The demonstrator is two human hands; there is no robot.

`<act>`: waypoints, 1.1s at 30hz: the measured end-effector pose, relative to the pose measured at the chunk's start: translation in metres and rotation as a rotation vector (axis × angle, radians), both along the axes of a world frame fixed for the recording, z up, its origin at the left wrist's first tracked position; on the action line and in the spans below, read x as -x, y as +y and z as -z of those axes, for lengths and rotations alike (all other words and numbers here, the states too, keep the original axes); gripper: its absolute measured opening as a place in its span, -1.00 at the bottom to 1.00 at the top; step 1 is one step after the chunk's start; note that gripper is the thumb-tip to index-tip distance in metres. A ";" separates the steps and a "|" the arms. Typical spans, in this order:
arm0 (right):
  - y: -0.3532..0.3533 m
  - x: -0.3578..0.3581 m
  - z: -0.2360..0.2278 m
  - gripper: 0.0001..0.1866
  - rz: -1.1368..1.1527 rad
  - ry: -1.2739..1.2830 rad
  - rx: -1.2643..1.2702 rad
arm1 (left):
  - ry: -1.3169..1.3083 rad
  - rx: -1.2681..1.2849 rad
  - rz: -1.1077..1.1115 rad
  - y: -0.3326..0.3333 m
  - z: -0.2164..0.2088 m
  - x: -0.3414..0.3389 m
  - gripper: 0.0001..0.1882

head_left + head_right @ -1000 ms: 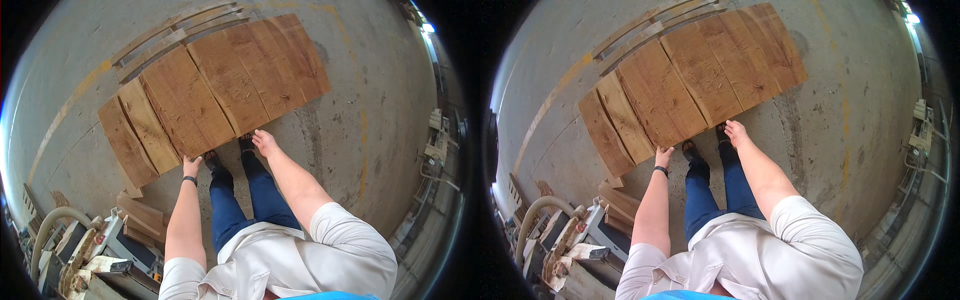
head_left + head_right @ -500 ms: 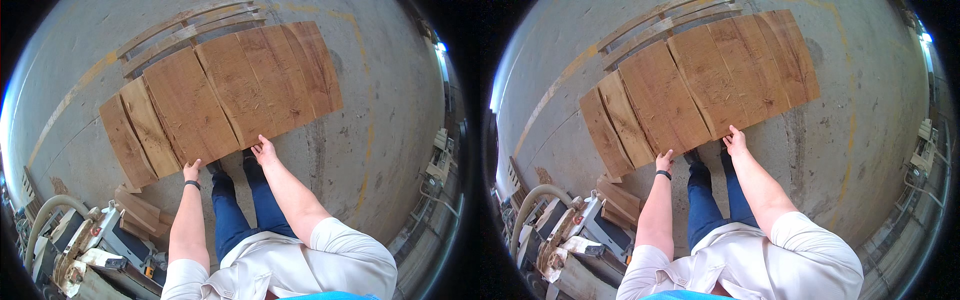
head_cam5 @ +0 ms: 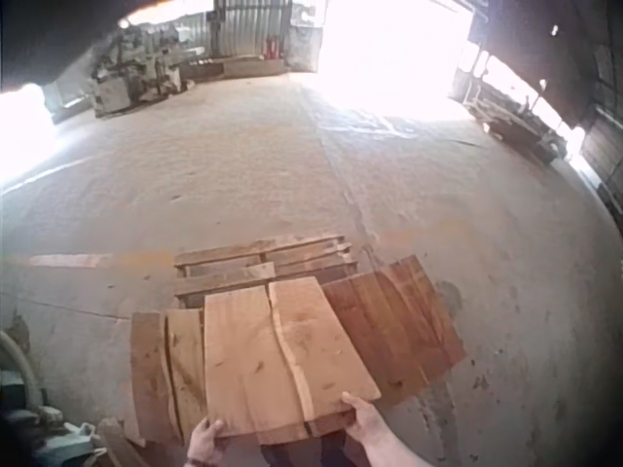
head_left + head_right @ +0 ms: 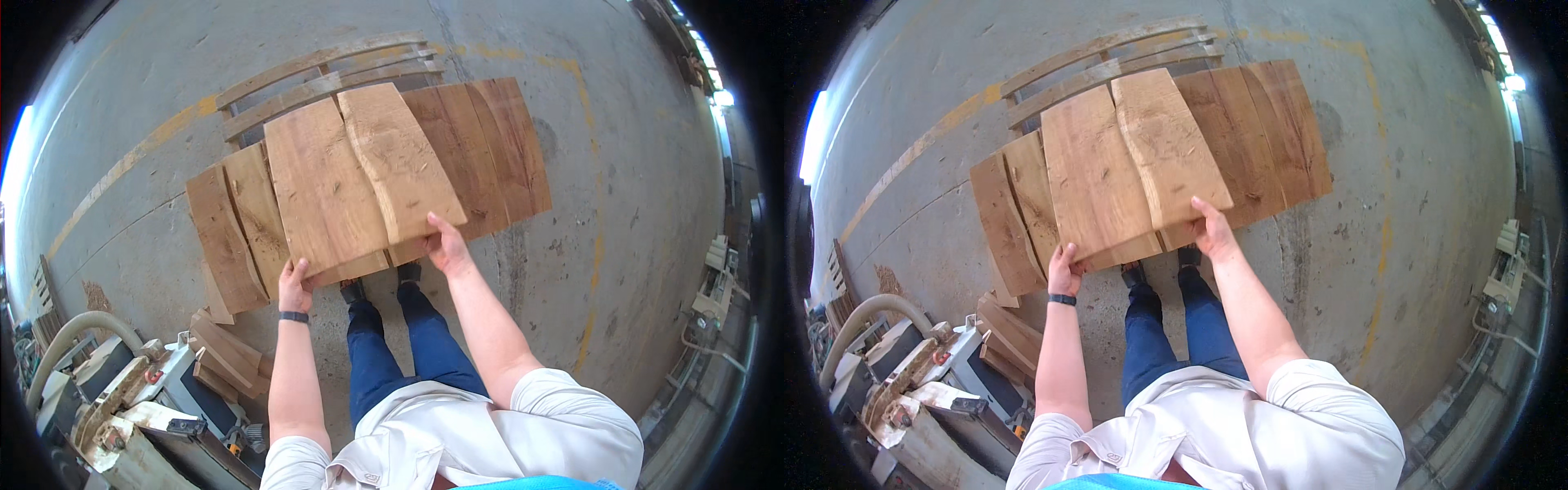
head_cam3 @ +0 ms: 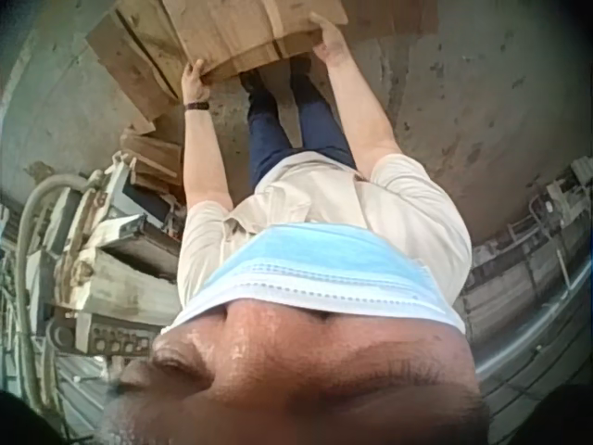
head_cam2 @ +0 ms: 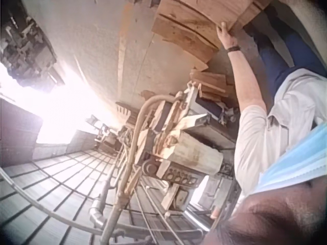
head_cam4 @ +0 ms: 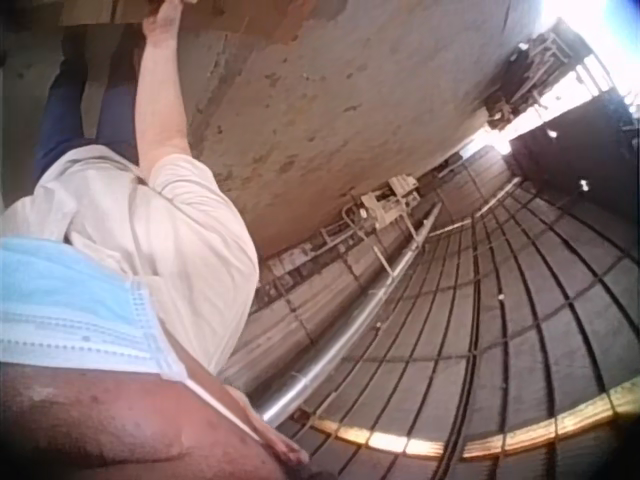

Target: The person repeatedly picks up wooden boards from a pallet by hand and feeds them into a woodworking machine.

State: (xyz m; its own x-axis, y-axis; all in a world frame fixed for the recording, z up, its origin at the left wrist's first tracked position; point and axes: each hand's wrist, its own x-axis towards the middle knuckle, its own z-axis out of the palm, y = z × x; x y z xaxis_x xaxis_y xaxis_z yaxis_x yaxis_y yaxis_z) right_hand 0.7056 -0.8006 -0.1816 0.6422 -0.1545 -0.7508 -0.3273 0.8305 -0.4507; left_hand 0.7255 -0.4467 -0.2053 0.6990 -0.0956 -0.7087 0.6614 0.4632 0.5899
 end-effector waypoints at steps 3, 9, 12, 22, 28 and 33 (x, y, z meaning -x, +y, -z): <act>-0.025 -0.072 -0.038 -0.54 -0.080 -0.050 0.107 | -0.010 -0.012 -0.023 -0.016 -0.045 -0.061 -0.68; -0.014 -0.225 -0.090 -0.68 -0.124 0.015 0.184 | 0.064 0.053 -0.137 -0.014 -0.079 -0.177 -0.71; -0.027 -0.248 -0.110 -0.75 -0.155 0.084 0.232 | 0.082 0.069 -0.138 -0.045 -0.108 -0.204 -0.73; -0.010 -0.213 -0.112 -0.68 -0.051 -0.019 0.262 | -0.018 0.020 -0.162 -0.035 -0.150 -0.171 -0.77; 0.023 -0.197 -0.125 -0.72 0.020 -0.072 0.330 | 0.010 -0.019 -0.229 -0.011 -0.159 -0.161 -0.76; 0.032 -0.218 -0.131 -0.73 0.065 0.224 0.217 | 0.108 -0.002 -0.205 -0.002 -0.145 -0.177 -0.72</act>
